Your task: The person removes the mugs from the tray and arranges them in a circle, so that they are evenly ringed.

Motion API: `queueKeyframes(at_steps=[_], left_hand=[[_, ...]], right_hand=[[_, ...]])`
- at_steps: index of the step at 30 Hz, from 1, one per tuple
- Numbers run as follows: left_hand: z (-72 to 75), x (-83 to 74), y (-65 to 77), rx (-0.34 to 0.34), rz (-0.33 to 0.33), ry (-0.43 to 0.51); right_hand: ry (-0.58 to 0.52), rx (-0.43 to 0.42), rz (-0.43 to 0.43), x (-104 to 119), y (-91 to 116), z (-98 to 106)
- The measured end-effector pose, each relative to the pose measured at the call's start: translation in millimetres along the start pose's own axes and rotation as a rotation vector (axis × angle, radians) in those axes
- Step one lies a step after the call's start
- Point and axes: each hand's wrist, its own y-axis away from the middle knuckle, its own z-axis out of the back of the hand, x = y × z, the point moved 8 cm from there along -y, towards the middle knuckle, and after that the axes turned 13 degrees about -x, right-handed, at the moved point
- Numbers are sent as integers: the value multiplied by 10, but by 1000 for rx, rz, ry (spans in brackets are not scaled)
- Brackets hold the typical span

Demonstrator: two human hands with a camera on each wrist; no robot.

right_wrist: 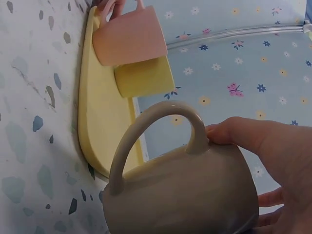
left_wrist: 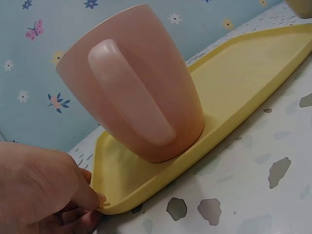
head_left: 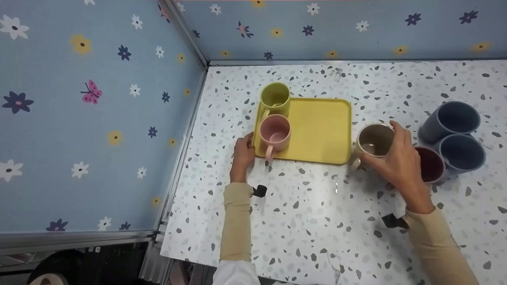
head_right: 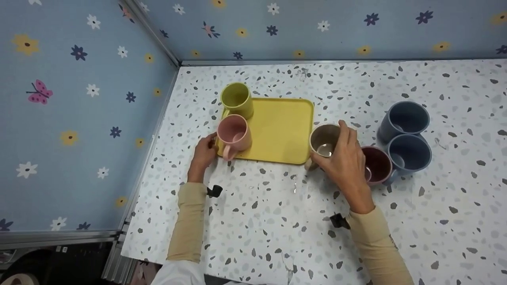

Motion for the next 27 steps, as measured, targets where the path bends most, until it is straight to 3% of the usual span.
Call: queueKeyframes(at_steps=[13, 27], left_hand=[[-8, 10, 7, 8, 33, 3], [4, -4, -10, -4, 4, 6]], right_hand=[[34, -58, 70, -100, 2, -13], [75, -35, 50, -148, 12, 17]])
